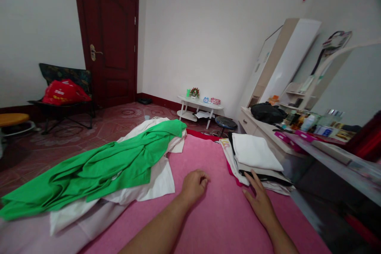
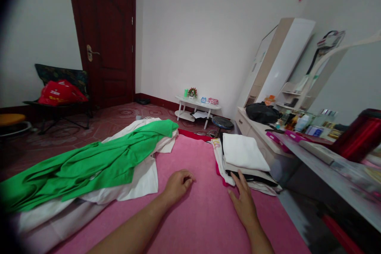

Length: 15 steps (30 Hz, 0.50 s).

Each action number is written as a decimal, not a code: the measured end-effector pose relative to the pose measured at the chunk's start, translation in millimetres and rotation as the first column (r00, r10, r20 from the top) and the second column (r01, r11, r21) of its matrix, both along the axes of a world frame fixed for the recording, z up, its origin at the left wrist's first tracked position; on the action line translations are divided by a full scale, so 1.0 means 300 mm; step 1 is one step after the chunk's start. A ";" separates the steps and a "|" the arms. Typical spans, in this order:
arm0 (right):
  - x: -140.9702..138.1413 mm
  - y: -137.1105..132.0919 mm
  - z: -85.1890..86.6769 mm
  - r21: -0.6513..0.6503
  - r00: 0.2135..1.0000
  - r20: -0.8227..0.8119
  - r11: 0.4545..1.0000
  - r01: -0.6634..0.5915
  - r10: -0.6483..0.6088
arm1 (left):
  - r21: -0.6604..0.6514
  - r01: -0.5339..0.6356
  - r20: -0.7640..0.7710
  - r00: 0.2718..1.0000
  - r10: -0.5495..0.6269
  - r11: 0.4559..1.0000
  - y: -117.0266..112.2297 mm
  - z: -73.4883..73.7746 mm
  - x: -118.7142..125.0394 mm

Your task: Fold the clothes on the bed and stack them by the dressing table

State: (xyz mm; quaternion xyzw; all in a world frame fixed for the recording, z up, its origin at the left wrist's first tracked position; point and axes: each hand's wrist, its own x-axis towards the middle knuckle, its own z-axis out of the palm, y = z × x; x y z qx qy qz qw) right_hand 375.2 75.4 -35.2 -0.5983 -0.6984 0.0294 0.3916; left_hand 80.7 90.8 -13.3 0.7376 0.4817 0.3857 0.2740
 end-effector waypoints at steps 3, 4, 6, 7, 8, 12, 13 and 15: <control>0.001 0.000 -0.002 -0.002 1.000 0.001 1.000 -0.004 0.004 | -0.003 0.003 0.000 1.000 -0.003 1.000 0.001 0.001 -0.003; 0.003 0.001 -0.004 -0.004 1.000 0.003 1.000 -0.003 0.003 | -0.003 0.006 0.001 1.000 -0.006 1.000 0.001 0.001 -0.004; 0.005 0.001 -0.006 -0.011 1.000 0.002 1.000 -0.005 0.005 | -0.002 0.010 0.003 1.000 -0.010 1.000 0.002 0.000 -0.005; 0.005 0.001 -0.006 -0.017 1.000 0.001 1.000 -0.005 0.005 | 0.000 0.011 0.004 1.000 -0.011 1.000 0.002 -0.001 -0.006; 0.005 0.001 -0.005 -0.022 1.000 -0.002 1.000 -0.004 0.003 | 0.002 0.013 0.004 1.000 -0.013 1.000 0.002 -0.002 -0.006; 0.003 -0.004 -0.001 -0.025 1.000 -0.002 1.000 -0.007 0.007 | 0.009 0.022 0.002 1.000 -0.022 1.000 0.001 -0.001 -0.007; 0.003 -0.004 -0.001 -0.024 1.000 -0.001 1.000 -0.010 0.010 | 0.010 0.023 0.002 1.000 -0.023 1.000 0.000 0.000 -0.007; 0.004 -0.005 -0.002 -0.029 1.000 0.005 1.000 -0.011 0.011 | 0.013 0.024 0.001 1.000 -0.024 1.000 0.000 0.001 -0.008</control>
